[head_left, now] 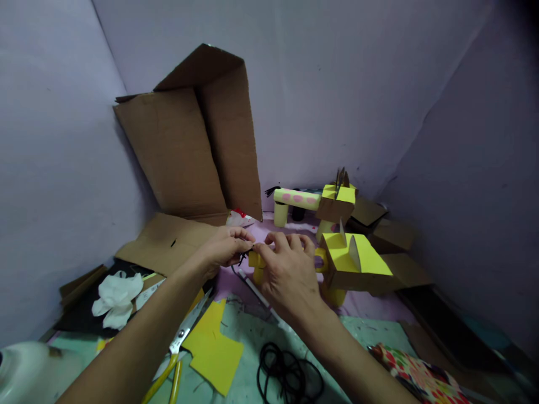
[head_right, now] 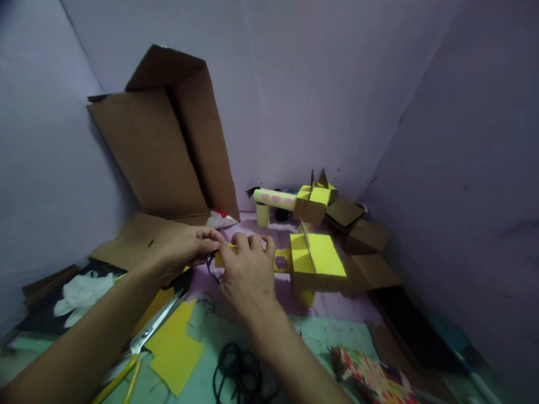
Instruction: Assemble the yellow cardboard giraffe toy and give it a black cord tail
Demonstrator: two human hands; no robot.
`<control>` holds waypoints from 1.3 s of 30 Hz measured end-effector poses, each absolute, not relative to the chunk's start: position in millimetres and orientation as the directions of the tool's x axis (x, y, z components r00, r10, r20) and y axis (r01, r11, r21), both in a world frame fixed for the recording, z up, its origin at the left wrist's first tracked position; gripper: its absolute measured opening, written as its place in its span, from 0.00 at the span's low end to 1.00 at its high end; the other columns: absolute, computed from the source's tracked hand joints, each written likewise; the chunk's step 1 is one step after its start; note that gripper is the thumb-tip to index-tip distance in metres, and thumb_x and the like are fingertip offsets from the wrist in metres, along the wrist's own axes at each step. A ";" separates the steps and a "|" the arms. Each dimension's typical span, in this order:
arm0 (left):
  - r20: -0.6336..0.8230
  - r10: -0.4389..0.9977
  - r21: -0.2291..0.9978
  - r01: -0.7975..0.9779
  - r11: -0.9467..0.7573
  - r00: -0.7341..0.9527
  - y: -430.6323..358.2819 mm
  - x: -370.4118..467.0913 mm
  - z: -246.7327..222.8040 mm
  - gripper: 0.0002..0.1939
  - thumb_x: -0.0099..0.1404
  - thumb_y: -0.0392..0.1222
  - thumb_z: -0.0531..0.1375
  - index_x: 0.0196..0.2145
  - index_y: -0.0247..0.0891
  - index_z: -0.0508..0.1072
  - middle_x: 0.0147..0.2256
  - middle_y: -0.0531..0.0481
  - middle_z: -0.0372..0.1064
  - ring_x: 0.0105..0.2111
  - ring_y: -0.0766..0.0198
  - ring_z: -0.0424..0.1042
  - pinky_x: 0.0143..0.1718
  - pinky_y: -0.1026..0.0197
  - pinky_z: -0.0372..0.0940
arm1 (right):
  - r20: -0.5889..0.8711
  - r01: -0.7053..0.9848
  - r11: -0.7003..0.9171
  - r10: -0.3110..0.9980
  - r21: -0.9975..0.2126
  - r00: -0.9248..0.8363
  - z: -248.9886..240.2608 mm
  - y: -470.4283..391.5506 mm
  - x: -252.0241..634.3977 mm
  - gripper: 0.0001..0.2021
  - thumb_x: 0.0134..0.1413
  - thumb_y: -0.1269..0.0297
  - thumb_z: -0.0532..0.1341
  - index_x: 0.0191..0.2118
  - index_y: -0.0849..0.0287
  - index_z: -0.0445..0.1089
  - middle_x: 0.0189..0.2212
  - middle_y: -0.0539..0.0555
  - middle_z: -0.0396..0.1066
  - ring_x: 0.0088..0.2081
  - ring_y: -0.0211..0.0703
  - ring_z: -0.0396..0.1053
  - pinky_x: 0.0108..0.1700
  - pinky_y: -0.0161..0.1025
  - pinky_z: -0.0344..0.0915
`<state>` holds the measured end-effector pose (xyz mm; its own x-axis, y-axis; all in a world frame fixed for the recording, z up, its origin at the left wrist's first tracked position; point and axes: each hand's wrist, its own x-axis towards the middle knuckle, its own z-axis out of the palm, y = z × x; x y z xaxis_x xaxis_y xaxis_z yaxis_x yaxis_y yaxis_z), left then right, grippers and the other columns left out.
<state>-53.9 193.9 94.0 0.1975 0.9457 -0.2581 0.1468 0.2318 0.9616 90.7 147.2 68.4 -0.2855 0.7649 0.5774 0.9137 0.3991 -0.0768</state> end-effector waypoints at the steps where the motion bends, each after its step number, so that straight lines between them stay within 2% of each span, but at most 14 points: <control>1: -0.262 0.945 0.961 0.139 0.238 0.195 194.5 -55.7 93.9 0.04 0.50 0.30 0.59 0.27 0.34 0.68 0.12 0.59 0.56 0.09 0.77 0.48 0.11 0.71 0.38 | 0.572 0.916 0.395 0.769 -0.074 -0.286 68.8 147.2 90.6 0.14 0.46 0.67 0.60 0.42 0.51 0.72 0.40 0.55 0.70 0.39 0.53 0.59 0.47 0.52 0.48; 6: -0.267 0.946 0.964 0.058 0.261 0.185 198.7 -69.8 95.0 0.06 0.50 0.32 0.60 0.29 0.33 0.68 0.16 0.56 0.62 0.09 0.78 0.49 0.10 0.71 0.39 | 0.555 0.922 0.381 0.784 -0.076 -0.278 69.8 147.0 90.0 0.13 0.46 0.68 0.59 0.40 0.51 0.72 0.41 0.54 0.70 0.40 0.53 0.60 0.47 0.52 0.48; 11: -0.245 0.967 0.970 0.011 0.244 0.074 203.6 -81.9 92.4 0.06 0.58 0.39 0.56 0.29 0.32 0.67 0.23 0.45 0.72 0.08 0.79 0.49 0.09 0.72 0.37 | 0.570 0.915 0.387 0.780 -0.116 -0.258 69.0 146.9 90.3 0.13 0.47 0.69 0.58 0.40 0.53 0.72 0.41 0.54 0.71 0.39 0.52 0.60 0.47 0.52 0.48; 20: -0.205 0.978 0.979 0.022 0.204 0.046 195.5 -71.7 85.1 0.07 0.51 0.36 0.63 0.23 0.33 0.67 0.22 0.50 0.71 0.10 0.80 0.51 0.11 0.73 0.41 | 0.660 0.859 0.431 0.734 -0.276 -0.156 63.7 143.8 84.7 0.17 0.41 0.77 0.54 0.41 0.63 0.66 0.37 0.58 0.72 0.38 0.50 0.64 0.52 0.51 0.48; 24: -0.163 0.987 0.986 0.039 0.163 -0.014 194.2 -70.6 84.9 0.07 0.50 0.36 0.63 0.24 0.33 0.67 0.22 0.51 0.71 0.10 0.80 0.51 0.12 0.72 0.40 | 0.713 0.823 0.478 0.689 -0.308 -0.133 63.8 143.0 86.6 0.21 0.43 0.78 0.52 0.46 0.64 0.63 0.38 0.58 0.72 0.38 0.49 0.67 0.52 0.53 0.50; 30: -0.067 0.989 0.994 0.074 0.077 -0.129 188.3 -72.2 86.3 0.07 0.49 0.34 0.62 0.27 0.34 0.68 0.22 0.53 0.70 0.11 0.78 0.52 0.12 0.71 0.43 | 0.792 0.740 0.536 0.610 -0.407 -0.007 66.3 123.8 90.6 0.14 0.49 0.77 0.51 0.43 0.62 0.63 0.35 0.57 0.71 0.38 0.47 0.68 0.48 0.49 0.57; 35: 0.025 0.969 0.995 0.101 0.000 -0.247 171.9 -68.5 102.8 0.09 0.48 0.36 0.64 0.29 0.36 0.69 0.19 0.56 0.66 0.13 0.75 0.53 0.14 0.70 0.46 | 0.688 0.635 0.453 0.704 -0.626 0.176 64.2 88.4 102.7 0.13 0.52 0.74 0.54 0.44 0.56 0.63 0.37 0.55 0.70 0.37 0.45 0.68 0.40 0.43 0.64; 37: 0.041 0.961 0.992 0.128 -0.006 -0.273 155.4 -65.4 112.7 0.09 0.49 0.37 0.63 0.30 0.36 0.69 0.22 0.54 0.68 0.15 0.74 0.55 0.15 0.69 0.48 | 0.636 0.597 0.420 0.745 -0.684 0.204 62.1 71.4 114.3 0.10 0.51 0.69 0.58 0.41 0.54 0.63 0.35 0.54 0.70 0.37 0.45 0.69 0.38 0.42 0.66; 39: 0.040 0.973 0.985 0.170 0.000 -0.227 129.7 -62.2 116.8 0.09 0.50 0.40 0.63 0.31 0.37 0.70 0.27 0.51 0.70 0.19 0.71 0.60 0.18 0.69 0.53 | 0.558 0.564 0.348 0.790 -0.749 0.255 58.8 54.0 130.4 0.08 0.48 0.64 0.61 0.36 0.54 0.64 0.32 0.53 0.70 0.36 0.47 0.70 0.37 0.41 0.67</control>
